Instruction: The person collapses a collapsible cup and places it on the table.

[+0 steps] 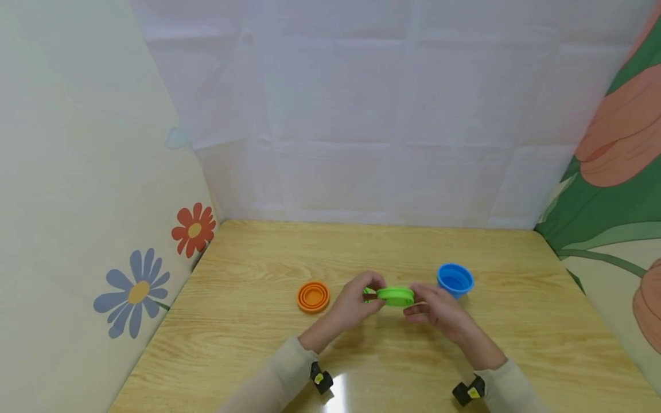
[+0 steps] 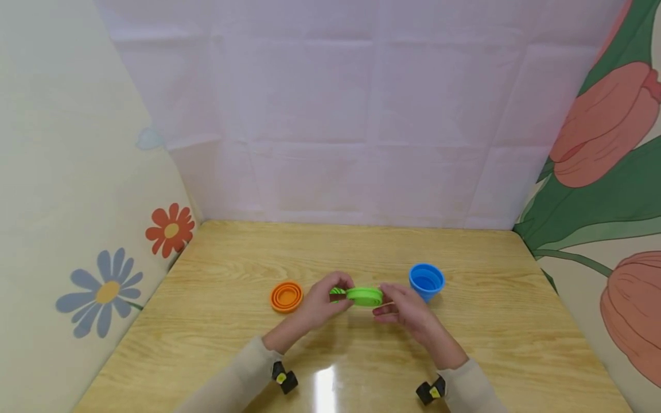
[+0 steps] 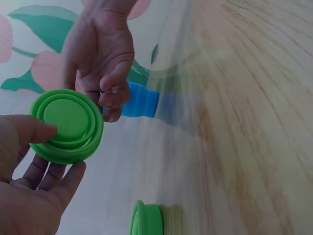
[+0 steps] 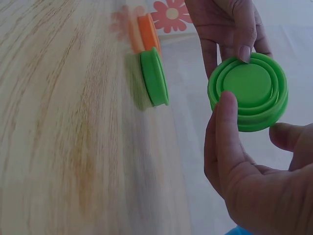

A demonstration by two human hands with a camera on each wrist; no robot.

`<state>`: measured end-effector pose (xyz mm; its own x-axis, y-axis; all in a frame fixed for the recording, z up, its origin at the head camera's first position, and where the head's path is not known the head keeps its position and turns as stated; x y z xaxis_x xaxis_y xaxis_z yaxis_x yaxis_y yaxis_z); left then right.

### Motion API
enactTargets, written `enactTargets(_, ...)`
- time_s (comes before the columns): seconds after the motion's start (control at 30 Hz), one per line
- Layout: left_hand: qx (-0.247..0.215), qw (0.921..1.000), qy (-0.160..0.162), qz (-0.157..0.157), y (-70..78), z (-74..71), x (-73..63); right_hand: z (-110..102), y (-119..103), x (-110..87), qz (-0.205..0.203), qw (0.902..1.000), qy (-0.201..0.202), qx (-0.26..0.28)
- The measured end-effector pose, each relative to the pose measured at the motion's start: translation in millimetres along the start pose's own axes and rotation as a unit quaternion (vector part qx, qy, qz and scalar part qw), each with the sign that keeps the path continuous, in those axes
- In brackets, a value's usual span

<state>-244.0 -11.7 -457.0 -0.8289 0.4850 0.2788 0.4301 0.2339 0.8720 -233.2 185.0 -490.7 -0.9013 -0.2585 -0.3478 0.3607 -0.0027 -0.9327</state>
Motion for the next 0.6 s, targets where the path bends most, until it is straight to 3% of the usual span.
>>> enactTargets(0.13, 0.036, 0.9979, -0.011, 0.053, 4.5, 5.0, -0.3, -1.3, 1.3, 0.1, 0.003, 0.9998, -0.016, -0.007)
enactTargets(0.3, 0.087, 0.9895, -0.024, 0.113, 6.6, 10.2, -0.3, -4.3, 1.7, -0.4, -0.001, 0.9995, -0.031, 0.003)
enactTargets(0.5, 0.141, 0.9809, -0.049, 0.125, 6.4, 12.9, 0.3, -7.6, 1.3, -1.0, -0.017, 0.9989, -0.043, 0.007)
enactTargets(0.6, 0.121, 0.9832, -0.068, 0.118, 4.1, 12.4, 0.9, -8.0, 0.2, -1.6, -0.022, 0.9986, -0.047, 0.006)
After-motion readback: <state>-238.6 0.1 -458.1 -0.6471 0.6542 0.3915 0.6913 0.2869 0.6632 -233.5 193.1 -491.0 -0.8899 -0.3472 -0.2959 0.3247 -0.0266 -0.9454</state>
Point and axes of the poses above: each hand's wrist, its own x-axis towards the middle knuckle, its own z-axis out of the palm, y = z × x, the point moved 5 cm from there along x, towards the middle knuckle, and after that the axes turned 3 degrees about z, right-handed, at the moved point
